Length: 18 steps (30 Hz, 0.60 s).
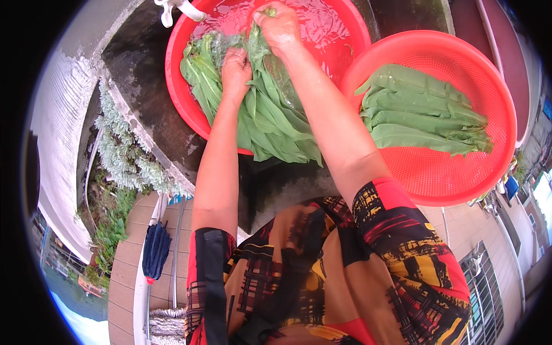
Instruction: The person cleans green leafy vegetables in a basin of water, picking through individual leaves and moving them into a separate red basket.
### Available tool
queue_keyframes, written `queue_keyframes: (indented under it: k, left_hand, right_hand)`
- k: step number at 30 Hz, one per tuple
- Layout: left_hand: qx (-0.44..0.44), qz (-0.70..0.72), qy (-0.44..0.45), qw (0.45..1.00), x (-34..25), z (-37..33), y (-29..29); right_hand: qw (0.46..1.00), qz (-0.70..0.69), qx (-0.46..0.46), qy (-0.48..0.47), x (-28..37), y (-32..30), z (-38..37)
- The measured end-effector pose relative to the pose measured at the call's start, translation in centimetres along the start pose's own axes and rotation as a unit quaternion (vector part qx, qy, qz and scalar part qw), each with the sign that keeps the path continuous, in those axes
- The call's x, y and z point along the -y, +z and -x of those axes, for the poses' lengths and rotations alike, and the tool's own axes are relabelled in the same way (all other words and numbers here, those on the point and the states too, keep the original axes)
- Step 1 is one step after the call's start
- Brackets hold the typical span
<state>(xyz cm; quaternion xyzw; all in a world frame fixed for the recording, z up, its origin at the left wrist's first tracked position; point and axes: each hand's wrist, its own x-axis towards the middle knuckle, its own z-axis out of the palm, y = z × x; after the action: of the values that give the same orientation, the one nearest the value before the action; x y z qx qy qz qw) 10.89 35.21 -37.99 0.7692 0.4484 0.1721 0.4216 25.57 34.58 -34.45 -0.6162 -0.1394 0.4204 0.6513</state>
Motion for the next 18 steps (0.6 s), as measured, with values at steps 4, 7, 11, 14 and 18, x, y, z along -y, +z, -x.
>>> queue_keyframes:
  k: [4,7,11,14,18]
  left_hand:
    - [-0.036,0.493,-0.191,0.848,1.1,1.0,-0.3]
    - [-0.043,0.562,-0.258,0.784,0.5,0.5,-1.5]
    - [-0.076,0.483,-0.198,0.849,-1.1,1.0,-2.9]
    - [-0.076,0.435,-0.173,0.88,-0.8,1.2,-2.8]
    - [-0.068,0.358,-0.132,0.922,0.7,1.3,-0.7]
  right_hand:
    - [0.979,-0.037,0.113,-0.169,15.2,4.5,2.5]
    - [0.95,-0.025,0.088,-0.299,20.4,6.2,6.1]
    - [0.789,0.338,0.076,-0.508,17.0,3.3,8.9]
    - [0.796,0.404,0.169,-0.419,7.8,1.7,10.8]
    - [0.801,0.496,0.167,-0.292,-1.0,-1.7,11.5]
